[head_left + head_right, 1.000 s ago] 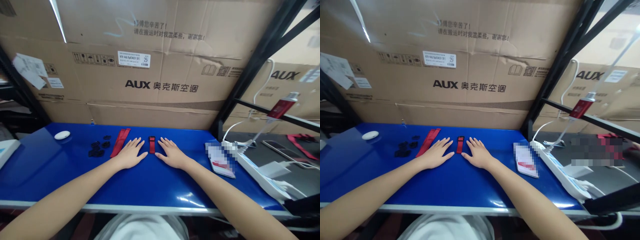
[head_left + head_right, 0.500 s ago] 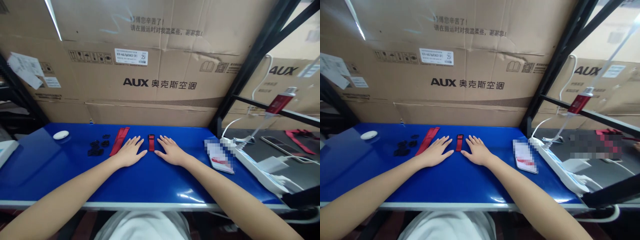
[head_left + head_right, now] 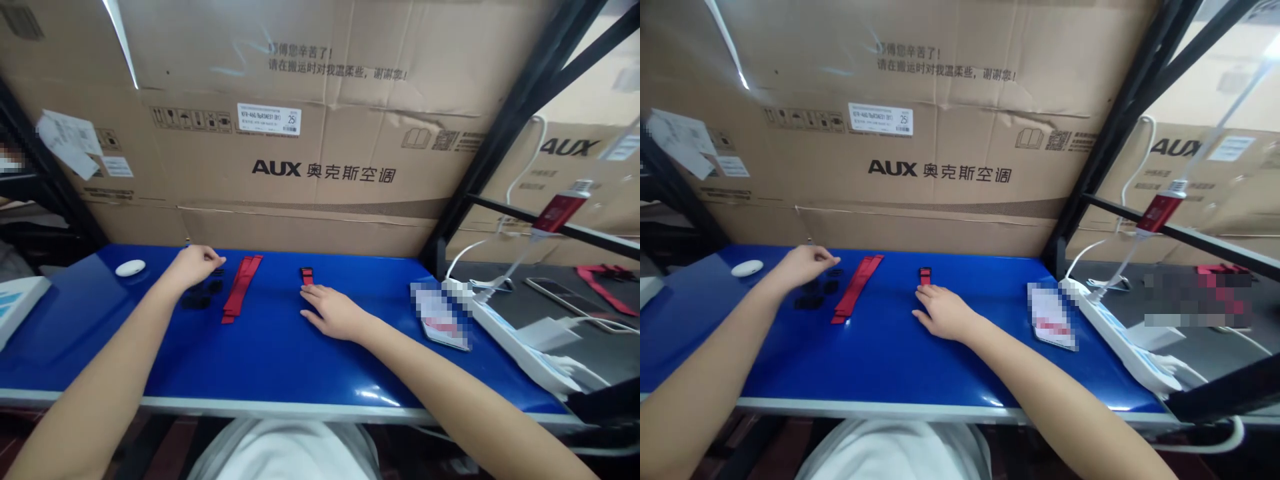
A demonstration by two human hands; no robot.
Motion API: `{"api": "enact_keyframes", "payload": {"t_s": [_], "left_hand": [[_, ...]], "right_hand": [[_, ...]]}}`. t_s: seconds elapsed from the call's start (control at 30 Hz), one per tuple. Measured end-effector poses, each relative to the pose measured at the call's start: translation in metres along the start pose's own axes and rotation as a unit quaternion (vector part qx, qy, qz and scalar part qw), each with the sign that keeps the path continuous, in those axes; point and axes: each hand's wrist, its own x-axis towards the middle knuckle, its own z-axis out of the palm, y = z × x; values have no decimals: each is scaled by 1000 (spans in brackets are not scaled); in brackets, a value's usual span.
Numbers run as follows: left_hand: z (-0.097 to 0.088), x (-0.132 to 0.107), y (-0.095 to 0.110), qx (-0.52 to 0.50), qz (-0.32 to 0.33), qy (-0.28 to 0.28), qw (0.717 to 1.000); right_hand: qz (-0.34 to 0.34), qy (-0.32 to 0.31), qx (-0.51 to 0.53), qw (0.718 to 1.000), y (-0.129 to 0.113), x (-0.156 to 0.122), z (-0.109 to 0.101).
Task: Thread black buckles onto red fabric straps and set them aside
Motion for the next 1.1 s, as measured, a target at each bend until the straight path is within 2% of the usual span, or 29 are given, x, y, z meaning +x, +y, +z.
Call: {"api": "enact_keyframes", "payload": {"t_s": [0.07,0.17,0.23,0.33,0.43,0.6,0.7,0.8,0.9,0.93,1.0,1.07,1.1], "left_hand": [[9,-3,1,0,7,-50,999],[32,-14,18,69,28,-86,994],[43,-20,28,124,27,-98,987],[50,-21,31,166,16,-97,981],[48,-16,26,173,-11,-99,980],[43,-8,17,141,-44,-141,979],[45,-9,16,123,-13,-94,988],[53,-19,24,57,83,-43,994],[65,-37,46,18,249,-24,968],[69,-44,54,30,315,-12,949],[78,-58,69,78,450,-13,890],[87,-70,80,114,542,-21,832],[90,-74,84,122,567,-25,814]], "right_hand": [[67,-5,-3,998,17,-1,0],[170,-30,-11,985,51,-6,-6],[232,-47,-24,971,73,-12,-11],[301,-71,-37,950,93,-18,-15],[320,-81,-39,943,97,-18,-16],[288,-65,-29,955,85,-14,-15],[246,-35,-27,968,78,-13,-14],[190,14,-19,981,66,-12,-15],[119,75,9,990,45,-9,-20],[95,94,21,991,37,-8,-22],[41,112,42,992,21,-7,-27],[4,106,50,993,9,-6,-30],[-6,94,51,994,5,-7,-30]]}}
